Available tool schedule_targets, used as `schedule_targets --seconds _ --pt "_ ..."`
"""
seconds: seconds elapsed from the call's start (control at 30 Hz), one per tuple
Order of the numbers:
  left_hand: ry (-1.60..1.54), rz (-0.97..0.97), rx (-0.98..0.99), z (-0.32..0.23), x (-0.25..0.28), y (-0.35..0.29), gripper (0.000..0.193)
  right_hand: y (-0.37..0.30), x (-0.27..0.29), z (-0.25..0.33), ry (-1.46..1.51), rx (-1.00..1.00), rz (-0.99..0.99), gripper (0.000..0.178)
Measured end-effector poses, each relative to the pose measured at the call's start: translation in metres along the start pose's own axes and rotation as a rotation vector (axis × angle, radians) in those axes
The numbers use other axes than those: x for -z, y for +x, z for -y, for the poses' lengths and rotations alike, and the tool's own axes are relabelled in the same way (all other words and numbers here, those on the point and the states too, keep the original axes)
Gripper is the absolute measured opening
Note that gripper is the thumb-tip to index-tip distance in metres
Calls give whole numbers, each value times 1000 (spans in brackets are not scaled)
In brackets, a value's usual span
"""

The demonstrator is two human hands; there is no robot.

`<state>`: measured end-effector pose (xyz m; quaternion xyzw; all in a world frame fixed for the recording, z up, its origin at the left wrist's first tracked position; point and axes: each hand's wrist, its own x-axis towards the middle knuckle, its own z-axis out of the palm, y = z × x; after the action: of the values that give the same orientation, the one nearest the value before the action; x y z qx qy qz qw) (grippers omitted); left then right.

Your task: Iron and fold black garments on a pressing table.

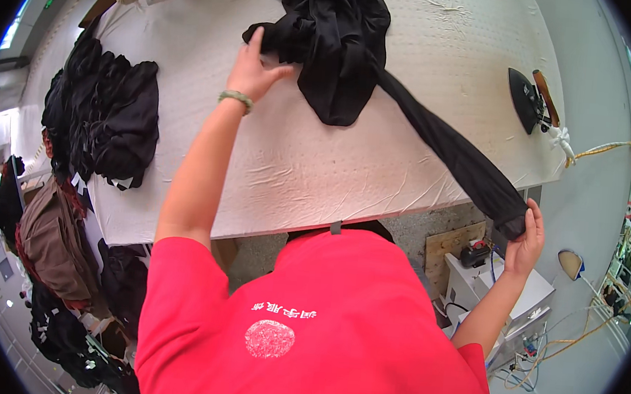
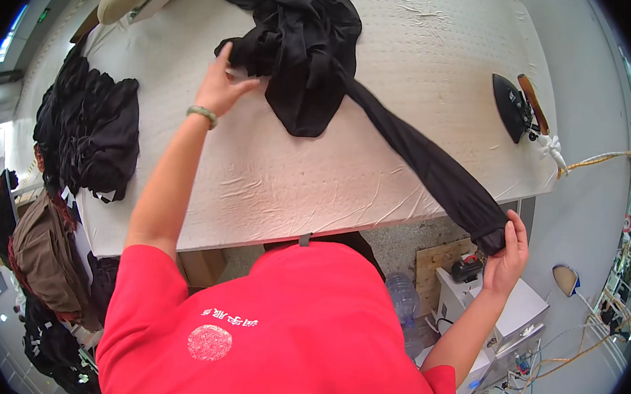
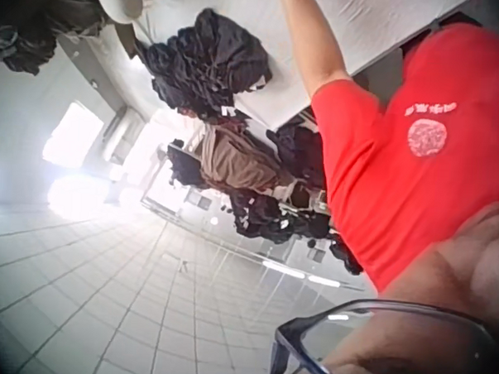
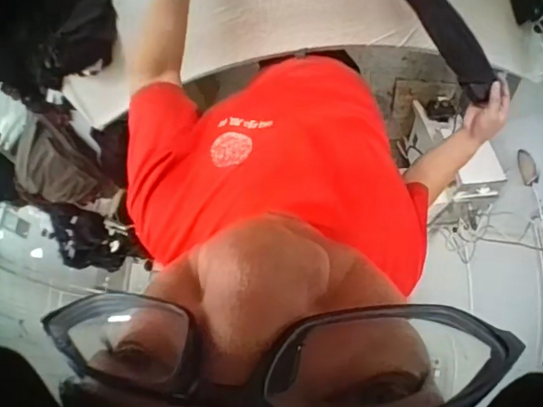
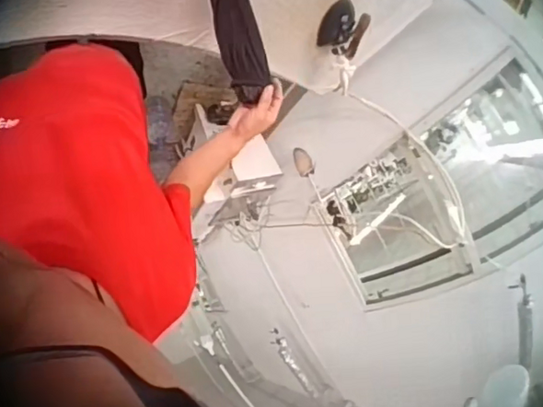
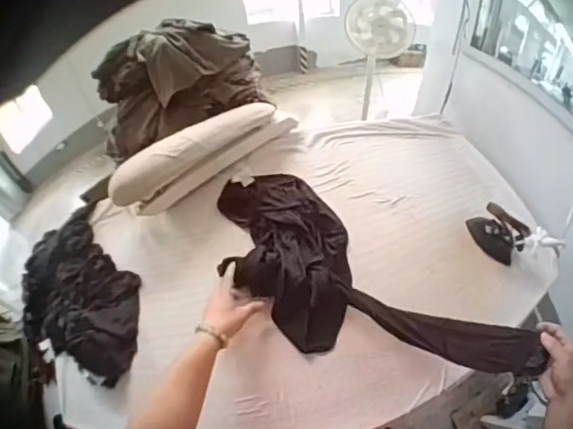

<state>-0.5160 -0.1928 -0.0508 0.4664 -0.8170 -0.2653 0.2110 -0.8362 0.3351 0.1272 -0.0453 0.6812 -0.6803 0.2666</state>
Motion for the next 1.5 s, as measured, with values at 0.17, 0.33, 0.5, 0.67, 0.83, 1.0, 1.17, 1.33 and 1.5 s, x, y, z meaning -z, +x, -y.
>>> schedule_targets --seconds 0.17,0.33,0.5,0.67,0.83,1.0,1.17,1.33,1.5 --pt "131 137 101 -4 27 30 39 44 -15 24 -202 56 83 38" --pt "28 -587 -285 57 229 89 18 112 32 158 -130 532 -247 39" --pt "489 -684 71 198 460 54 27 156 139 245 56 652 -356 38" --pt "886 -478 384 324 608 19 36 190 186 249 66 548 -459 39" --pt "1320 -312 133 303 572 21 46 219 175 223 -51 450 -561 40" --pt "557 -5 -439 78 246 -68 18 232 148 168 -190 403 -345 37" --pt "-822 369 631 -101 4 -214 37 219 132 155 -314 308 -140 38" --pt "-818 114 885 -124 -53 -219 31 242 138 140 -230 252 -5 38" --pt "-520 141 757 -122 -59 -197 30 305 135 81 -411 -23 179 28"
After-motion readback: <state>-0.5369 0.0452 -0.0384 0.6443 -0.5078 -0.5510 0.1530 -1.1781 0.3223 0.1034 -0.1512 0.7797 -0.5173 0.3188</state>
